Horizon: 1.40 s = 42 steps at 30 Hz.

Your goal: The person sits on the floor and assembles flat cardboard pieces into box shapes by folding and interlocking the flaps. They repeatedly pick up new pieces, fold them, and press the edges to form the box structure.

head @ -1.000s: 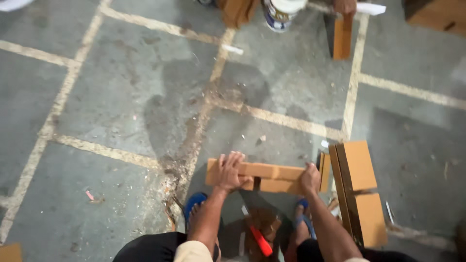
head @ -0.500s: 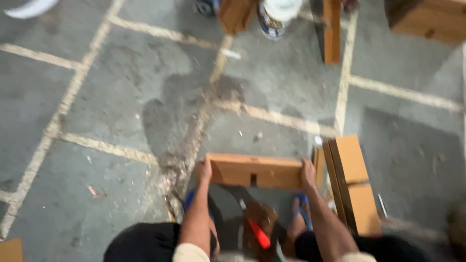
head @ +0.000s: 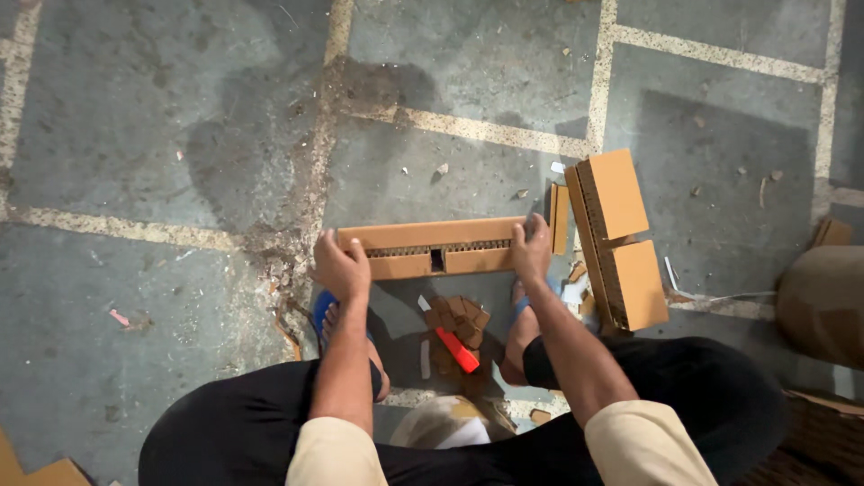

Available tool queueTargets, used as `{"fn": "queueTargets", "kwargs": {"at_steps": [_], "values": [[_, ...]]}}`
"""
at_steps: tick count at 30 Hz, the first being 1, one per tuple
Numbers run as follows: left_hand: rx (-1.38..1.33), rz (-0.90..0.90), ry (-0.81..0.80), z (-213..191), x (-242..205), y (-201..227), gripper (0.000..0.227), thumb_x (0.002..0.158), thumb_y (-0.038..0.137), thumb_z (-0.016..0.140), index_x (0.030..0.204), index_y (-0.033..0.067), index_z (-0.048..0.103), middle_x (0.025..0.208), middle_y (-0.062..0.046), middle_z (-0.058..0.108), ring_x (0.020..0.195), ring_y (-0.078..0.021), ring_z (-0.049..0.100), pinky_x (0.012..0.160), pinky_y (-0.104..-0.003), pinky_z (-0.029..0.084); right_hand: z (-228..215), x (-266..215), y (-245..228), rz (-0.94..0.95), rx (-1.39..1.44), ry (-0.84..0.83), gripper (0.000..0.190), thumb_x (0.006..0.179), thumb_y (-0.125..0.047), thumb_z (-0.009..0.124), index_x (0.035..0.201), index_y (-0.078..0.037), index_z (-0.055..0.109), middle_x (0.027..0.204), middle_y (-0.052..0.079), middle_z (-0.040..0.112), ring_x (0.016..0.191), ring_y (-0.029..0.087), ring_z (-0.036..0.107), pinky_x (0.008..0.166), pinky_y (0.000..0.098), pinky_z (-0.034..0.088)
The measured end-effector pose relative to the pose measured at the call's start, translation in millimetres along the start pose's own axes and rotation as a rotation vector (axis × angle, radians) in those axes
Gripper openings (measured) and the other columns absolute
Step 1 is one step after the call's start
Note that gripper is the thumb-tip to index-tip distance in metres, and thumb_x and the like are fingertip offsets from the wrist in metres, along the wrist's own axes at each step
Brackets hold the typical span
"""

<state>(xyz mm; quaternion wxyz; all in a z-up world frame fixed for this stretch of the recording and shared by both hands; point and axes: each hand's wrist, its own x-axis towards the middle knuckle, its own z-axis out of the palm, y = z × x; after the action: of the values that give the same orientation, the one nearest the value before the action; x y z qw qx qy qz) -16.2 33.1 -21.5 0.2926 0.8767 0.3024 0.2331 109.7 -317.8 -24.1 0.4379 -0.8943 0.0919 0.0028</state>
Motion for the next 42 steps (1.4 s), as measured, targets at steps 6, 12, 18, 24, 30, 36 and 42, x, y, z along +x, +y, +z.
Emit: {"fn": "queueTargets", "kwargs": {"at_steps": [6,12,18,24,30,36,42], "values": [[0.276,0.556,-0.144,39,6,79,0.050,0.092,0.041,0.056,0.132,0.0124,0.060,0.135,-0.008,0.064,0.131,-0.0245,0.050,0.109,-0.069,0.021,57,-28,-53,-0.591,-0.541,-0.171,0.059,0.094,-0.041,0.061,0.142,-0.009,0.052,0.149,0.015,0.047,0.143,0.037,0.038,0.116,0.0627,0.017],[0.310,0.342,-0.451,63,-12,88,0.035,0.103,0.041,0.051,0.115,0.0131,0.069,0.112,-0.003,0.065,0.117,-0.0253,0.055,0.117,-0.066,0.024,93,-47,-86,-0.456,-0.617,-0.255,0.038,0.100,-0.038,0.053,0.128,-0.013,0.062,0.132,0.007,0.062,0.137,0.031,0.045,0.118,0.0648,0.015],[0.325,0.374,-0.397,69,-9,81,0.041,0.101,0.046,0.050,0.115,0.0120,0.068,0.113,-0.006,0.065,0.116,-0.0268,0.055,0.111,-0.062,0.028,92,-43,-81,-0.447,-0.636,-0.282,0.031,0.101,-0.037,0.053,0.120,-0.016,0.065,0.122,0.008,0.064,0.132,0.029,0.049,0.118,0.0623,0.018],[0.257,0.308,-0.441,67,2,95,0.048,0.099,0.054,0.050,0.115,0.0124,0.067,0.110,-0.006,0.065,0.115,-0.0276,0.056,0.114,-0.062,0.028,93,-38,-94,-0.495,-0.654,-0.248,0.032,0.097,-0.037,0.055,0.120,-0.017,0.064,0.119,0.007,0.064,0.128,0.031,0.049,0.115,0.0627,0.019],[0.433,0.465,-0.294,45,21,63,0.069,0.093,0.074,0.044,0.115,0.0135,0.070,0.113,-0.011,0.066,0.116,-0.0302,0.053,0.104,-0.066,0.023,59,-21,-87,-0.525,-0.616,-0.387,0.060,0.098,-0.045,0.055,0.150,-0.015,0.047,0.143,0.013,0.054,0.139,0.032,0.040,0.116,0.0608,0.014],[0.451,0.283,-0.391,4,46,11,0.052,0.097,0.062,0.050,0.112,0.0169,0.071,0.117,-0.004,0.064,0.126,-0.0270,0.052,0.113,-0.065,0.023,9,5,-54,-0.398,-0.790,-0.203,0.066,0.090,-0.051,0.061,0.145,-0.016,0.049,0.140,0.009,0.054,0.141,0.030,0.037,0.115,0.0617,0.012],[0.459,0.282,-0.407,2,39,10,0.045,0.098,0.057,0.056,0.110,0.0175,0.072,0.116,-0.003,0.064,0.127,-0.0252,0.051,0.114,-0.065,0.025,14,-2,-38,-0.400,-0.699,-0.209,0.057,0.096,-0.047,0.060,0.145,-0.019,0.055,0.141,0.005,0.056,0.144,0.028,0.039,0.121,0.0588,0.018]]}}
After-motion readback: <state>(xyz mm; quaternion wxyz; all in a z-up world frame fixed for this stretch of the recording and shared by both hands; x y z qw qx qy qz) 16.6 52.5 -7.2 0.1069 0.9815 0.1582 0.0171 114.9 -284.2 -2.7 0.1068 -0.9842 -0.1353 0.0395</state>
